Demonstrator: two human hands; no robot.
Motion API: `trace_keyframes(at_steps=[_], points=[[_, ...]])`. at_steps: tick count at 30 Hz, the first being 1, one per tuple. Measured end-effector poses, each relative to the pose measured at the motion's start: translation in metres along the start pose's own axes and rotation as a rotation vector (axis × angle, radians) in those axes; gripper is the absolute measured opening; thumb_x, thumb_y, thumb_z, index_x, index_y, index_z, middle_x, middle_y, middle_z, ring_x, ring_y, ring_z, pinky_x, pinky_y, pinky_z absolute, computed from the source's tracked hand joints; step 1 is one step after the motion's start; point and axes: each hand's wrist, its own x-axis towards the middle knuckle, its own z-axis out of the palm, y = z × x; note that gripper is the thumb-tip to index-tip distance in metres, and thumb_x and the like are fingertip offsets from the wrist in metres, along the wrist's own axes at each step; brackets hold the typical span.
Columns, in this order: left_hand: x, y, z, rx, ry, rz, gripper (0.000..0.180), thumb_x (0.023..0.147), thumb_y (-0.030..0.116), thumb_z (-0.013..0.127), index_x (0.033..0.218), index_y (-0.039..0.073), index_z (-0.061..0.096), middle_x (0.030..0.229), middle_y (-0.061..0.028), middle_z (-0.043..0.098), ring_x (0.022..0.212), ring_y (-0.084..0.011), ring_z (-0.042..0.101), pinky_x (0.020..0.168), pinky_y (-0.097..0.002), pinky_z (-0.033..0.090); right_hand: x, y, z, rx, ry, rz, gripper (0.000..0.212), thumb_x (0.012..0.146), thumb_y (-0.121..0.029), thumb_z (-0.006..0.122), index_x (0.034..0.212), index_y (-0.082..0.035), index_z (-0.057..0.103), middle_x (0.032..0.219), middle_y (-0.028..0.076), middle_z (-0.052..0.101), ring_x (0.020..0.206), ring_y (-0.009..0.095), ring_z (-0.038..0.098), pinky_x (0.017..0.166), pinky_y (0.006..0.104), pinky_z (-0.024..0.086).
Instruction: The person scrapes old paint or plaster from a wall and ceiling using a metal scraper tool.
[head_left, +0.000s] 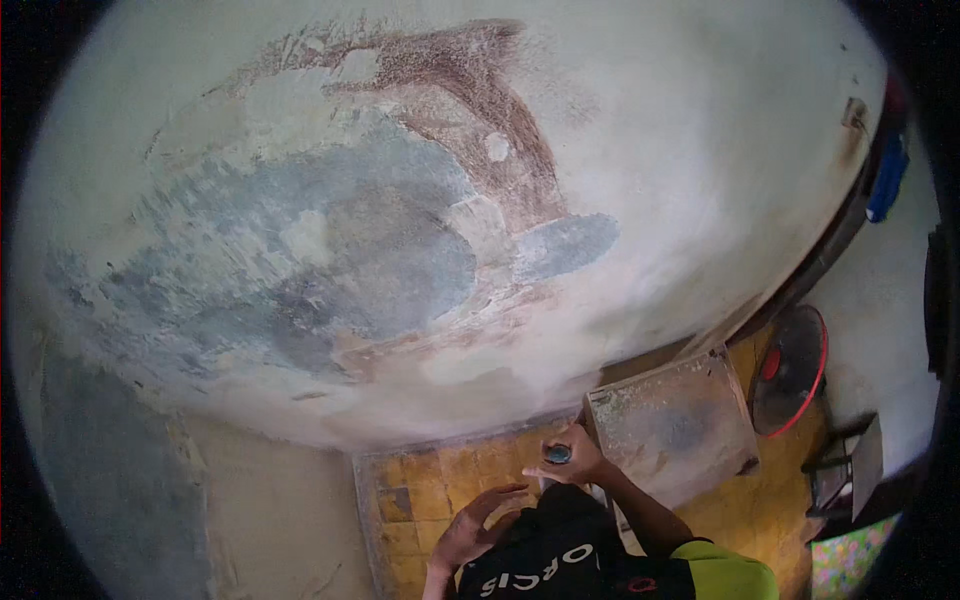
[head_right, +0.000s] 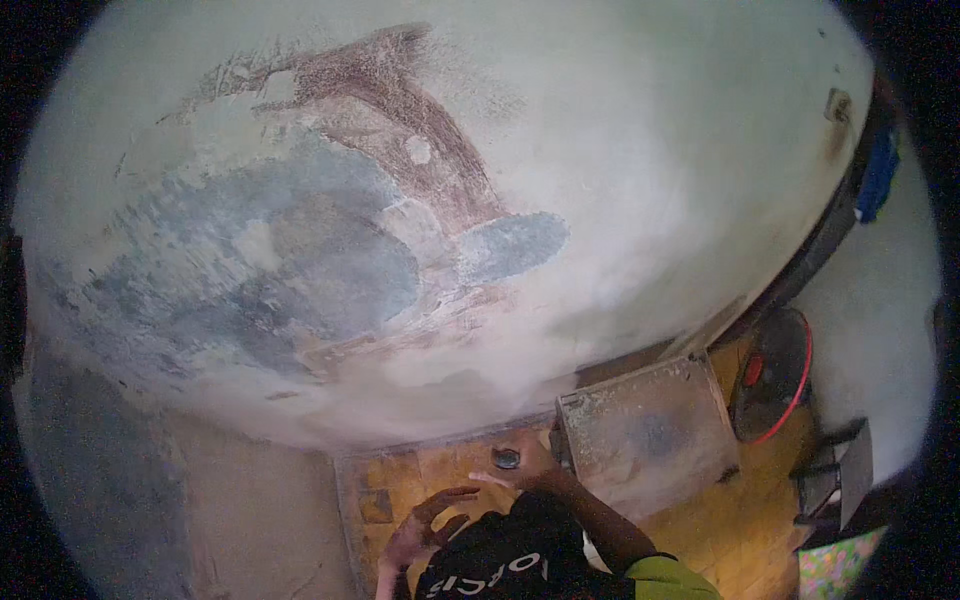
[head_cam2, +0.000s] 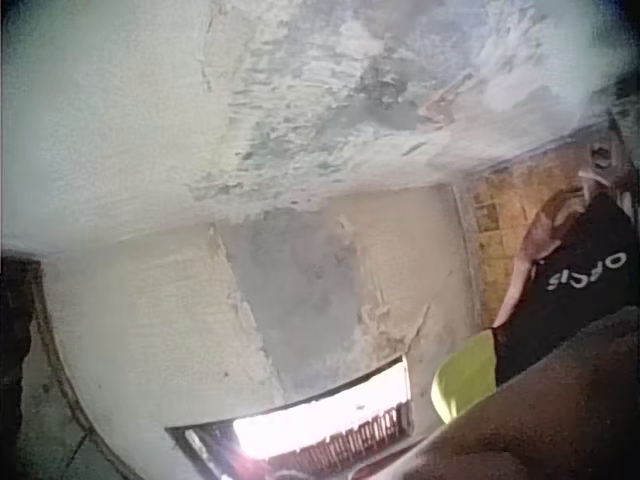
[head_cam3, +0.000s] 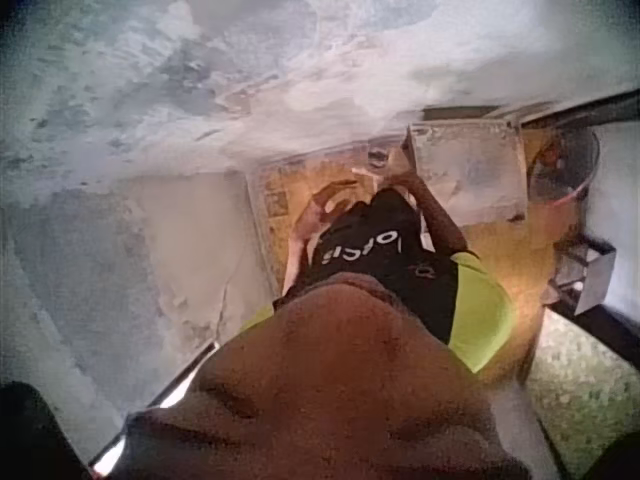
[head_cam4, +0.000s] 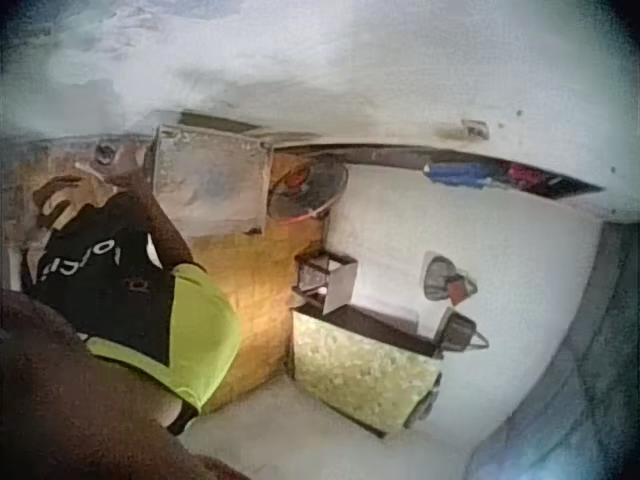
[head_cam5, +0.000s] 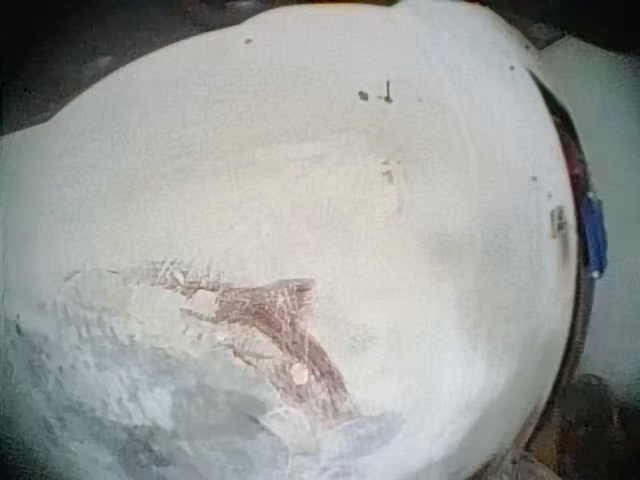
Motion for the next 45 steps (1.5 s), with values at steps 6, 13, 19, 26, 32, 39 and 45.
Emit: trace_keyframes(at_steps=[6, 13, 19, 26, 32, 39, 45], points=[[-0.037, -0.006, -0.007, -0.163, -0.03, -0.021, 0.04, 0.085, -0.003, 0.068, 0.124, 0.007, 0.062, 0.127, -0.0125, 0.062, 0.118, -0.026, 0.061, 0.099, -0.0351, 0.048, -0.08, 0.01, 0.059, -0.234, 0.161, 0.331, 0.032, 0.084, -0.024, 0.075, 0.064, -0.005, 0.06, 0.056, 0.01, 0.054, 0.049, 0.024, 0.05, 0.05, 0.0376, 0.04], [-0.062, -0.024, 0.017, -0.265, 0.079, -0.022, 0.039, 0.089, -0.006, 0.063, 0.126, 0.005, 0.057, 0.127, -0.0118, 0.061, 0.117, -0.0236, 0.06, 0.096, -0.0375, 0.05, -0.117, 0.019, 0.094, -0.019, -0.025, 0.205, 0.041, 0.092, -0.038, 0.064, 0.071, -0.003, 0.06, 0.061, 0.012, 0.053, 0.063, 0.025, 0.052, 0.07, 0.0426, 0.041], [-0.056, -0.012, 0.023, -0.388, 0.238, -0.023, 0.047, 0.087, -0.007, 0.063, 0.131, 0.004, 0.05, 0.13, -0.0127, 0.054, 0.117, -0.0255, 0.059, 0.091, -0.0374, 0.052, -0.076, 0.035, 0.074, 0.253, 0.144, 0.251, 0.042, 0.099, -0.028, 0.051, 0.067, -0.002, 0.051, 0.061, 0.007, 0.051, 0.056, 0.02, 0.047, 0.058, 0.0365, 0.04], [-0.018, -0.02, 0.02, -0.341, 0.363, -0.04, 0.039, 0.09, -0.005, 0.061, 0.127, 0.006, 0.053, 0.128, -0.0123, 0.054, 0.115, -0.0252, 0.06, 0.09, -0.0368, 0.05, 0.048, -0.003, -0.074, 0.25, -0.16, -0.653, 0.039, 0.096, -0.014, 0.046, 0.06, -0.001, 0.047, 0.057, 0.006, 0.047, 0.049, 0.018, 0.046, 0.044, 0.0329, 0.038], [0.028, -0.032, 0.031, -0.159, 0.454, -0.018, 0.038, 0.086, -0.005, 0.066, 0.121, 0.007, 0.059, 0.128, -0.012, 0.056, 0.117, -0.0244, 0.058, 0.09, -0.0358, 0.051, 0.139, -0.016, -0.108, 0.126, -0.041, -0.902, 0.034, 0.091, -0.013, 0.052, 0.057, -0.009, 0.05, 0.052, 0.002, 0.048, 0.044, 0.018, 0.05, 0.043, 0.0306, 0.042], [0.056, -0.019, 0.036, -0.123, 0.541, -0.139, 0.035, 0.081, -0.006, 0.072, 0.114, 0.006, 0.064, 0.126, -0.0129, 0.06, 0.12, -0.025, 0.057, 0.088, -0.0353, 0.053, 0.105, -0.065, -0.121, 0.136, -0.019, -1.064, 0.047, 0.098, -0.043, 0.053, 0.066, -0.008, 0.052, 0.066, 0.004, 0.055, 0.053, 0.022, 0.057, 0.047, 0.0369, 0.045], [0.07, -0.021, 0.039, -0.109, 0.537, -0.201, 0.035, 0.082, -0.005, 0.071, 0.115, 0.006, 0.064, 0.126, -0.013, 0.059, 0.12, -0.0249, 0.057, 0.088, -0.0356, 0.053, 0.135, -0.063, -0.144, -0.063, -0.074, -1.002, 0.05, 0.099, -0.045, 0.049, 0.069, -0.005, 0.053, 0.062, 0.005, 0.049, 0.051, 0.024, 0.054, 0.051, 0.0376, 0.046]])
